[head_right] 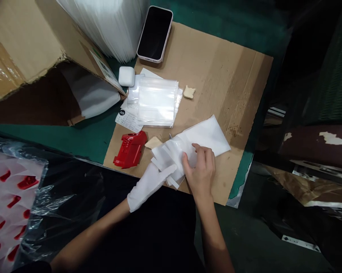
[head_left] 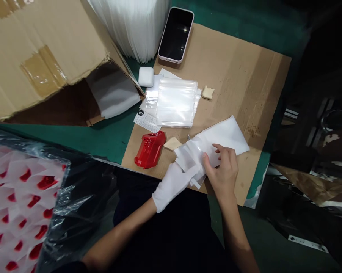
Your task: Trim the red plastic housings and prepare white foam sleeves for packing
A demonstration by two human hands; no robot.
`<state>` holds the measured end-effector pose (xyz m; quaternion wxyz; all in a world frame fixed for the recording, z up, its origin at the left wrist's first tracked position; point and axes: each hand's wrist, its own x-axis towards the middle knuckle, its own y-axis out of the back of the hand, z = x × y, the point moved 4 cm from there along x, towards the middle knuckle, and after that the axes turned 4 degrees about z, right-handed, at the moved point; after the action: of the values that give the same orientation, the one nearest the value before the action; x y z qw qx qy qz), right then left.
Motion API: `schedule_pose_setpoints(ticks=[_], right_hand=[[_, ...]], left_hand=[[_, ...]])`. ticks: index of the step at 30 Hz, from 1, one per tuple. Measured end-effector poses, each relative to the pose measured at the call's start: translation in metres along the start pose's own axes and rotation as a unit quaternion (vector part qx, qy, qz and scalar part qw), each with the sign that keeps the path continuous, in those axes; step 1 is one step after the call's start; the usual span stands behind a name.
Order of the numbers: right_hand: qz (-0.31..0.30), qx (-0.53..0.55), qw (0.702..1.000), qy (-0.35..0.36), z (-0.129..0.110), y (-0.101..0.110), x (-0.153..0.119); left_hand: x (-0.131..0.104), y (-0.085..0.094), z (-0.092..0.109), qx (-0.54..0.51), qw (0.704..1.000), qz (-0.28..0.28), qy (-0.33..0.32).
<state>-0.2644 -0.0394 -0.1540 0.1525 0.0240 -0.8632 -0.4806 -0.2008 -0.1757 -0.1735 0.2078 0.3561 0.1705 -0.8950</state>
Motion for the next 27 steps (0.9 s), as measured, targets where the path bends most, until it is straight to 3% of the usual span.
schedule_pose_setpoints(ticks=[2,6,12,16,23,27], right_hand=[[-0.005,0.009,1.0,0.018,-0.004,-0.005,0.009],[-0.005,0.022,0.999,0.027,-0.008,-0.014,0.021],[-0.035,0.027,0.996,0.083,-0.012,-0.02,0.032],[-0.051,0.013,0.992,0.115,-0.014,-0.022,0.037],[-0.05,0.069,0.996,0.018,-0.008,-0.038,0.034],[-0.059,0.094,0.994,0.007,-0.007,-0.041,0.033]], left_hand=[[0.003,0.004,0.002,0.011,1.0,-0.016,-0.011],[0.007,0.01,0.002,0.049,0.998,0.03,-0.038],[0.003,0.009,0.013,0.103,0.984,0.045,-0.142],[0.003,0.011,0.016,0.164,0.975,0.043,-0.144],[0.008,0.016,0.017,0.231,0.963,0.033,-0.137],[0.01,0.017,0.017,0.225,0.964,0.034,-0.138]])
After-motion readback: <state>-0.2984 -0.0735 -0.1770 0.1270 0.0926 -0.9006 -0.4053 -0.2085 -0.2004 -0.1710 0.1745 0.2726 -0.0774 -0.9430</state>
